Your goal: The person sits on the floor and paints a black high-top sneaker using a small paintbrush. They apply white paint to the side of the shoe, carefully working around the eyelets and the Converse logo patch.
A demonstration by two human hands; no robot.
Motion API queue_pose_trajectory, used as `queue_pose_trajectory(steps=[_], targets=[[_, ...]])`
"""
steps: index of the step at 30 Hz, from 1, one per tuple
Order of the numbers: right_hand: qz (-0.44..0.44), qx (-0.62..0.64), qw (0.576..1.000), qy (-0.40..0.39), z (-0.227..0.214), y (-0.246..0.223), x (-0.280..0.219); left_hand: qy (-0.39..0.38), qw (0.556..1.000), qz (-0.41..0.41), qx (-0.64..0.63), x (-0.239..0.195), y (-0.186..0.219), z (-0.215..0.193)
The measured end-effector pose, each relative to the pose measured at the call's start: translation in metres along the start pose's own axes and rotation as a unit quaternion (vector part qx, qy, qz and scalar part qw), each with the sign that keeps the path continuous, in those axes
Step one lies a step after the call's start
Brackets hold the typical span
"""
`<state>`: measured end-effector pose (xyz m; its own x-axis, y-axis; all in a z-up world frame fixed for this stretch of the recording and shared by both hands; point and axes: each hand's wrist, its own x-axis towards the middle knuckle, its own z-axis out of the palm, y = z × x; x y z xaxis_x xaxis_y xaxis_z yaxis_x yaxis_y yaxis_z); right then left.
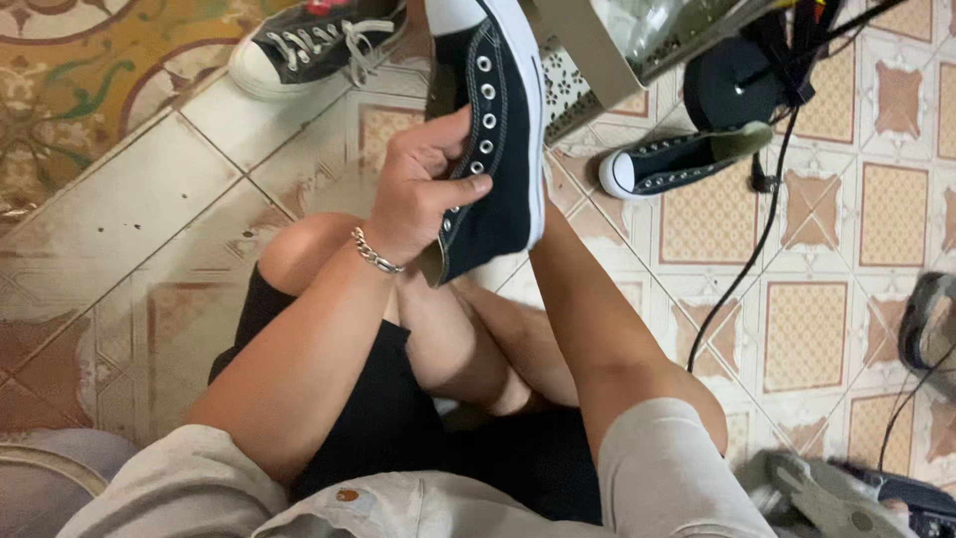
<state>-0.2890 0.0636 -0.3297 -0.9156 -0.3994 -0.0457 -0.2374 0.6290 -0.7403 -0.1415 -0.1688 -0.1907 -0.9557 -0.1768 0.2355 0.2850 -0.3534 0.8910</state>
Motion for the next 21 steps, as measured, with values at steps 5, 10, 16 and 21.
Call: queue_pose_trajectory(steps=[5,10,16,21], targets=[[-0.017,0.034,0.999,0.026,-0.006,-0.015,-0.002,0.031,0.988,-0.006,-0.150,0.005,-0.022,-0.002],[-0.025,0.069,0.995,0.064,-0.030,-0.031,-0.035,0.025,0.987,-0.005,-0.159,0.007,-0.026,-0.007],[-0.020,0.095,0.989,0.116,-0.091,-0.035,-0.106,-0.004,0.989,-0.027,-0.145,0.008,-0.022,0.006],[-0.016,0.200,0.954,0.222,-0.162,0.023,-0.156,-0.085,0.991,-0.091,-0.055,-0.007,-0.051,0.024]])
